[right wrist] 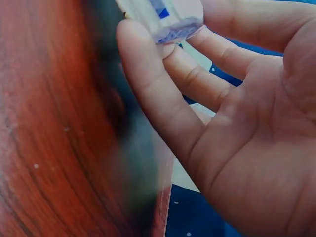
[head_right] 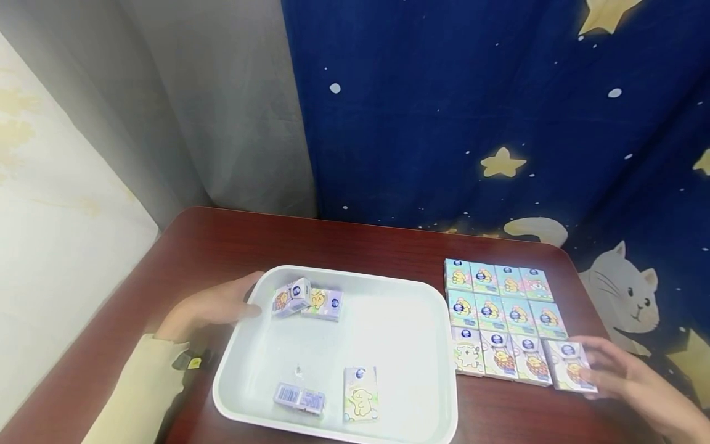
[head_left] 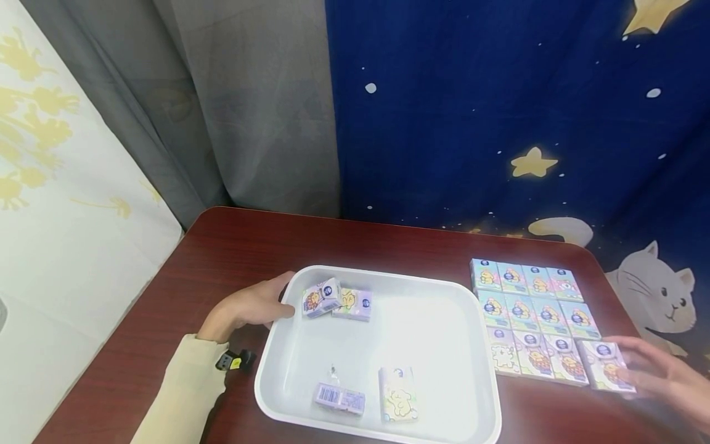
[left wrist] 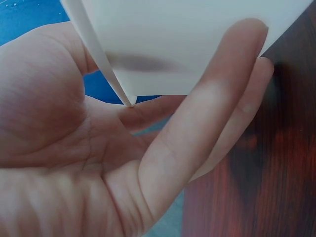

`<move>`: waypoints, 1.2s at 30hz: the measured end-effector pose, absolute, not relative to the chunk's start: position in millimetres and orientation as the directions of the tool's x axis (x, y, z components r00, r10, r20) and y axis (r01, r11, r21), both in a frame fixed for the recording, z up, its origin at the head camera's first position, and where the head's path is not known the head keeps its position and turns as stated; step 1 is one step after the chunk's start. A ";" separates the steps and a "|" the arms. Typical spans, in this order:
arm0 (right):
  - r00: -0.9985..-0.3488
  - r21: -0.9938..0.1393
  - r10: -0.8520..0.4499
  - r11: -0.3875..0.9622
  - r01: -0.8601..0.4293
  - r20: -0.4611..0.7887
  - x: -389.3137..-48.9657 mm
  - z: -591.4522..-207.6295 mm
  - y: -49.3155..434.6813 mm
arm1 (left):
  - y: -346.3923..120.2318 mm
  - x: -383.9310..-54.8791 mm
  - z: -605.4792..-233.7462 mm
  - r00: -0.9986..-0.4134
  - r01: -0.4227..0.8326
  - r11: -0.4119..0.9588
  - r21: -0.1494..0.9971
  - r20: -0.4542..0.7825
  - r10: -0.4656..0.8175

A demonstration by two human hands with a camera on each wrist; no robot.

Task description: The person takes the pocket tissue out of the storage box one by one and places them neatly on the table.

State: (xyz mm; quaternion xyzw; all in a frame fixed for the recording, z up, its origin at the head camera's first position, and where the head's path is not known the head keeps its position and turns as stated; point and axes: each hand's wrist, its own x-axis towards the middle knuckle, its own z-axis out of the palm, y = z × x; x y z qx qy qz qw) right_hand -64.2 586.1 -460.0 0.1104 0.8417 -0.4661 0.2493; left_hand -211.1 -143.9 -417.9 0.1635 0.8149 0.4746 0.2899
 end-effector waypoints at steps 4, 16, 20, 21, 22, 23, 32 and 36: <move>-0.844 -0.663 0.013 0.613 0.430 -0.536 -67.7 -456.9 574.7 | -144.1 -210.9 -418.0 -0.776 -0.012 0.489 0.872 -0.317 0.546; -0.851 -0.522 0.098 0.751 0.404 -0.517 -70.4 -449.1 560.6 | -144.2 -211.6 -417.7 -0.775 -0.003 0.489 0.872 -0.311 0.551; -0.823 -0.485 0.126 0.755 0.442 -0.553 -71.6 -445.6 557.4 | -144.3 -211.3 -417.4 -0.774 -0.005 0.491 0.871 -0.315 0.549; -0.819 -0.484 0.132 0.749 0.452 -0.559 -71.7 -445.1 556.1 | -144.3 -211.2 -417.3 -0.774 -0.006 0.491 0.871 -0.315 0.550; -0.815 -0.485 0.136 0.744 0.459 -0.563 -71.8 -444.6 554.8 | -144.3 -211.0 -417.2 -0.773 -0.007 0.491 0.871 -0.316 0.550; -0.812 -0.490 0.137 0.736 0.467 -0.568 -71.9 -444.3 553.9 | -144.2 -210.9 -417.1 -0.773 -0.007 0.491 0.871 -0.316 0.549; -0.784 -0.513 0.131 0.688 0.513 -0.607 -74.4 -444.0 549.7 | -143.8 -210.8 -417.3 -0.771 -0.016 0.482 0.876 -0.318 0.553; -0.779 -0.515 0.137 0.678 0.524 -0.612 -74.3 -444.0 548.8 | -143.7 -211.3 -417.8 -0.771 -0.022 0.480 0.877 -0.320 0.550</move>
